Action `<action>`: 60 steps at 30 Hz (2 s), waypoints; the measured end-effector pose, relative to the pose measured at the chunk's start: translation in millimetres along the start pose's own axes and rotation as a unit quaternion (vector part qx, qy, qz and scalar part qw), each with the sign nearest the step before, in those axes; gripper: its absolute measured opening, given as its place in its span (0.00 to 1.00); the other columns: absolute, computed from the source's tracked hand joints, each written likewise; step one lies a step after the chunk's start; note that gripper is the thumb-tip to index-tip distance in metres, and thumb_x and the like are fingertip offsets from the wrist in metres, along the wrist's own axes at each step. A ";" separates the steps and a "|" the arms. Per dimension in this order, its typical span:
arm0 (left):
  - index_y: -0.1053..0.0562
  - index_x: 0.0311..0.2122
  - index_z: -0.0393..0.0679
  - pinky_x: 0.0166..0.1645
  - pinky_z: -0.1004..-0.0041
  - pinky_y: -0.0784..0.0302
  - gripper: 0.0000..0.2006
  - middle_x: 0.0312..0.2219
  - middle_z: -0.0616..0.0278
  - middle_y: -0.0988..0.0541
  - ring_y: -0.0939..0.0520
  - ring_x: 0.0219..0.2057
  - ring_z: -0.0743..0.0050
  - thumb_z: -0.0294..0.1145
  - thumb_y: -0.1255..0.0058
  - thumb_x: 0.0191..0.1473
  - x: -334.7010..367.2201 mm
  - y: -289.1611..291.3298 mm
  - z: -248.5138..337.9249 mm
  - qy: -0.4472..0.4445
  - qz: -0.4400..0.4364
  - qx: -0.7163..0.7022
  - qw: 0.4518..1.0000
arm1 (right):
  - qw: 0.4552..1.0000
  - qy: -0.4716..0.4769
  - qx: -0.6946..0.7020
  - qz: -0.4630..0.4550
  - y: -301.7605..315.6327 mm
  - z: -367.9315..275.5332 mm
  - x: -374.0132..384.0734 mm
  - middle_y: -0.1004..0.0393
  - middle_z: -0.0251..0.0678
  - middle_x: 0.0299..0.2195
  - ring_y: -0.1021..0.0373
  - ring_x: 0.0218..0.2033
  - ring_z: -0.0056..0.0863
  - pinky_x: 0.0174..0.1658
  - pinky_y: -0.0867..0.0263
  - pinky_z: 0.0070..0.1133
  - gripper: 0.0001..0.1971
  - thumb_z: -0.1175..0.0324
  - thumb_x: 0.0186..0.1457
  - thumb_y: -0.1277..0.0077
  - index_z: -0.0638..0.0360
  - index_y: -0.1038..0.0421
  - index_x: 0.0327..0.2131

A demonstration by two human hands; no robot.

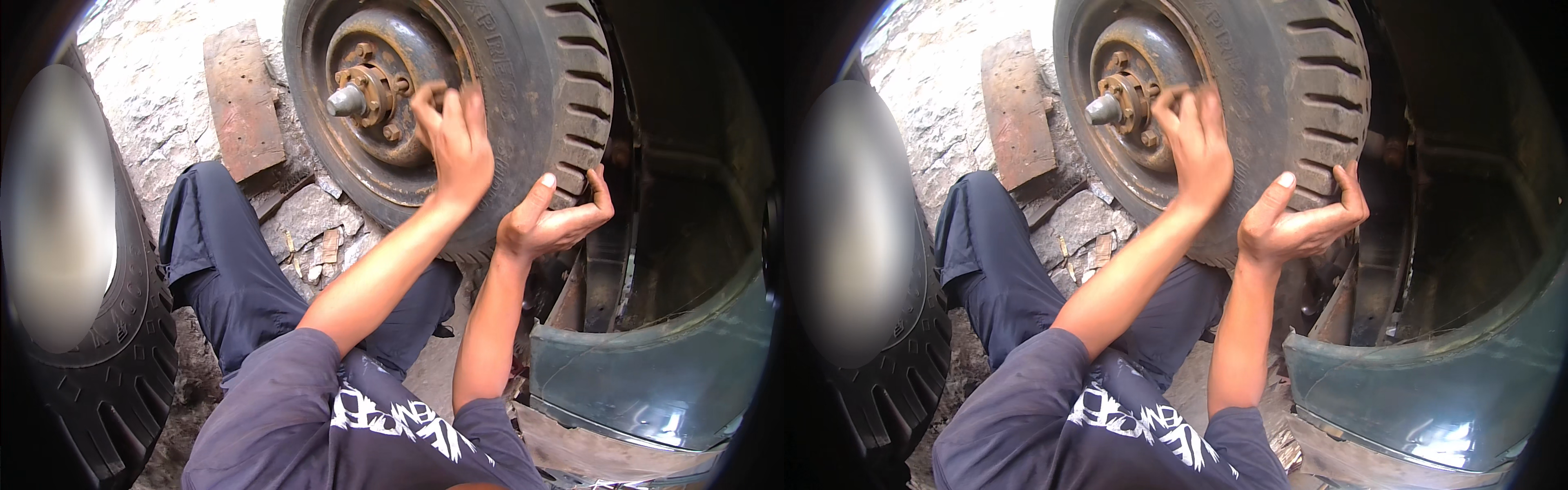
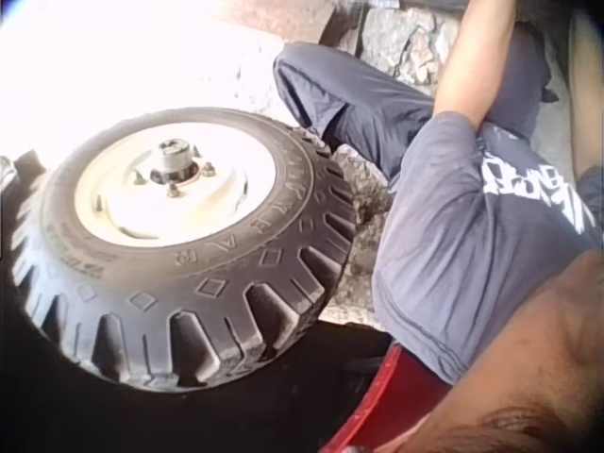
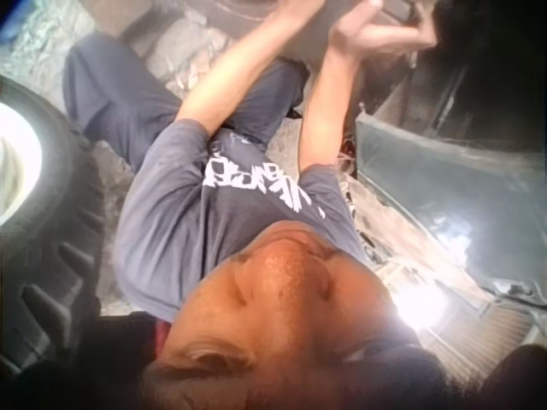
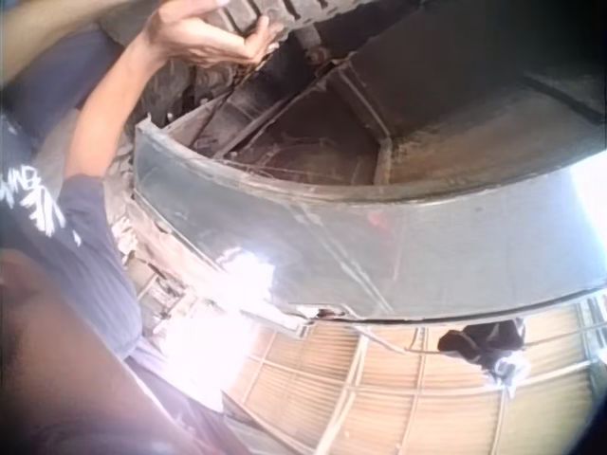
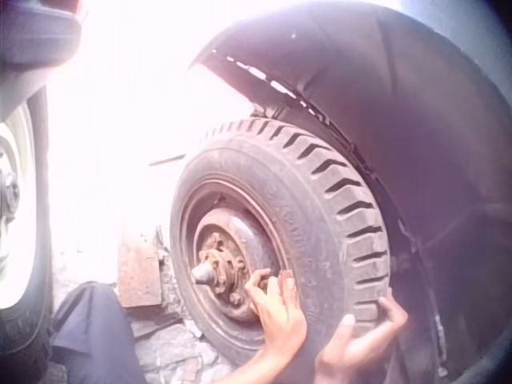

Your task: The person sits on the ground and uses a small piece of material to scrub the inner rim and hub area of a vehicle wheel. They repeatedly rub the surface and wipe away debris by hand.

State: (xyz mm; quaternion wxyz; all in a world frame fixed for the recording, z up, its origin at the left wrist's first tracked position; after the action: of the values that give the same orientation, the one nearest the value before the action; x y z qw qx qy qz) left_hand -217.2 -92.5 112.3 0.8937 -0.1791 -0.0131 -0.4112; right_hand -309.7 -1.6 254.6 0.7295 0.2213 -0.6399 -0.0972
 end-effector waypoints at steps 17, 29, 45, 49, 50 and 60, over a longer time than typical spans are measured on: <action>0.23 0.49 0.41 0.62 0.45 0.40 0.20 0.51 0.42 0.34 0.32 0.56 0.41 0.48 0.57 0.75 -3.9 -2.4 -6.4 0.064 -0.034 -0.028 0.997 | 1.000 0.012 -0.006 0.005 2.6 -3.0 2.2 0.28 0.53 0.50 0.31 0.55 0.53 0.61 0.38 0.45 0.28 0.54 0.58 0.45 0.68 0.34 0.53; 0.24 0.51 0.41 0.63 0.46 0.40 0.22 0.53 0.43 0.33 0.32 0.58 0.41 0.51 0.58 0.75 18.7 -6.4 -11.5 0.126 -0.026 -0.003 0.992 | 1.000 0.015 -0.005 0.013 2.2 -4.1 3.0 0.27 0.54 0.50 0.31 0.53 0.53 0.60 0.37 0.45 0.27 0.55 0.58 0.46 0.69 0.32 0.51; 0.21 0.46 0.42 0.64 0.45 0.45 0.21 0.51 0.42 0.34 0.33 0.57 0.43 0.49 0.58 0.75 47.9 -1.8 -1.9 0.069 0.017 0.021 0.997 | 1.000 0.010 -0.009 0.010 1.3 -6.3 3.8 0.27 0.54 0.50 0.31 0.54 0.53 0.60 0.36 0.44 0.26 0.54 0.59 0.46 0.69 0.32 0.51; 0.22 0.41 0.40 0.55 0.52 0.34 0.16 0.41 0.49 0.27 0.27 0.48 0.51 0.43 0.53 0.73 29.0 4.0 8.1 0.059 -0.010 -0.007 0.998 | 1.000 0.018 -0.021 0.008 3.4 -5.6 3.4 0.27 0.54 0.50 0.30 0.54 0.53 0.60 0.35 0.44 0.26 0.54 0.60 0.46 0.68 0.32 0.51; 0.23 0.40 0.39 0.51 0.54 0.31 0.15 0.38 0.50 0.27 0.25 0.45 0.52 0.41 0.51 0.73 35.6 7.8 7.9 0.066 -0.017 -0.030 0.997 | 1.000 0.017 -0.019 0.007 2.8 -6.3 2.4 0.27 0.54 0.50 0.30 0.54 0.53 0.60 0.35 0.44 0.26 0.54 0.60 0.46 0.68 0.32 0.51; 0.24 0.37 0.37 0.41 0.44 0.22 0.16 0.29 0.40 0.16 0.15 0.33 0.30 0.41 0.53 0.69 101.8 14.4 35.1 0.001 0.009 0.073 0.997 | 0.999 0.017 -0.032 0.005 2.2 -10.9 4.6 0.27 0.54 0.49 0.29 0.54 0.53 0.59 0.33 0.44 0.25 0.57 0.60 0.47 0.68 0.32 0.51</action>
State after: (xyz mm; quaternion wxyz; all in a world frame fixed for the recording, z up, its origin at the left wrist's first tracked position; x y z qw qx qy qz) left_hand -134.9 -146.6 158.1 0.9082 -0.1130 -0.0409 -0.4009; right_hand -298.6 0.6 258.7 0.7472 0.1960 -0.6254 -0.1102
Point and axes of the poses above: each hand's wrist, its own x-axis towards the middle knuckle, its own y-axis out of the back of the hand, z = x × y, the point moved 8 cm from there along x, towards the middle knuckle
